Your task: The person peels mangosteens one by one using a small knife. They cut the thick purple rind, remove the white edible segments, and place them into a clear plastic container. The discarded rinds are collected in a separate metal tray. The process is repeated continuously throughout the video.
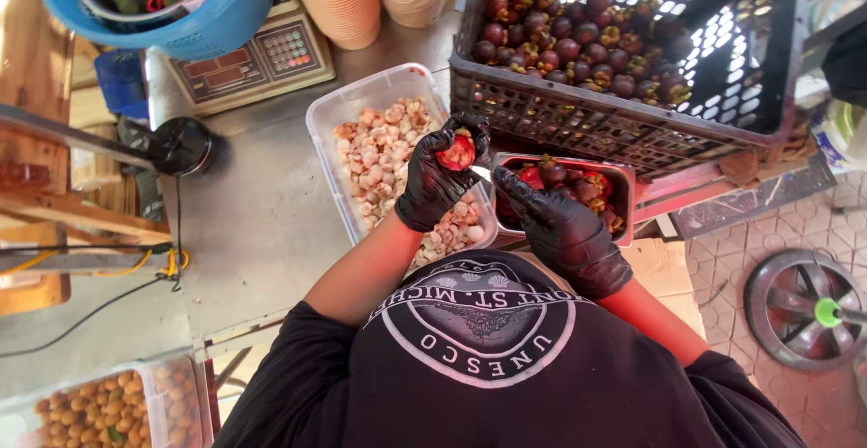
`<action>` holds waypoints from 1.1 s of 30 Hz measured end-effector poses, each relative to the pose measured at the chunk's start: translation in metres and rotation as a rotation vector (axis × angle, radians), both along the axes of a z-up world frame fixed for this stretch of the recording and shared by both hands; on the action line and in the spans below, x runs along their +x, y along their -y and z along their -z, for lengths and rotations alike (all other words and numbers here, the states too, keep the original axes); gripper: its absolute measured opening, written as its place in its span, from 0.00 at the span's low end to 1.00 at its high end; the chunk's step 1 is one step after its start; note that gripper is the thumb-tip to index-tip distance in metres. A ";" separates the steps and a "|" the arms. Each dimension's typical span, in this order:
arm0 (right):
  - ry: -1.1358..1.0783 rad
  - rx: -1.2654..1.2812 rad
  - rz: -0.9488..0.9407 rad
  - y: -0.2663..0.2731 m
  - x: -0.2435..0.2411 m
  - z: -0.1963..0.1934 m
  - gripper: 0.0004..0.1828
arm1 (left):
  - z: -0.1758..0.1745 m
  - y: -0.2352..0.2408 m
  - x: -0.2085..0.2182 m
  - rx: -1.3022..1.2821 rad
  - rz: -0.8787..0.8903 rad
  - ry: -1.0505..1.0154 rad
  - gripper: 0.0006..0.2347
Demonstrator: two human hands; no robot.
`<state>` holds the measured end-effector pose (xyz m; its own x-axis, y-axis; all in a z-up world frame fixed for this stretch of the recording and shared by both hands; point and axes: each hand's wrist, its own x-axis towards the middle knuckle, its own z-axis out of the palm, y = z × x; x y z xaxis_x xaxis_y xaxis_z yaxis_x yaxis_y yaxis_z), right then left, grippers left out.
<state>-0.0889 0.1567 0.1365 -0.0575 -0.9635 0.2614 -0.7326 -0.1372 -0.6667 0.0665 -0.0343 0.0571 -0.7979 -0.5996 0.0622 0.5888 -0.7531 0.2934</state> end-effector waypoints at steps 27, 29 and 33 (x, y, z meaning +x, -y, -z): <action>0.141 -0.061 0.418 -0.075 -0.075 0.011 0.22 | 0.054 0.022 -0.105 -2.380 0.094 1.107 0.13; 0.246 0.127 0.564 -0.093 -0.078 0.031 0.21 | 0.086 0.053 -0.112 -2.395 0.258 1.330 0.12; 0.348 0.091 0.502 -0.104 -0.078 0.056 0.23 | 0.137 0.079 -0.138 -2.251 0.471 1.564 0.10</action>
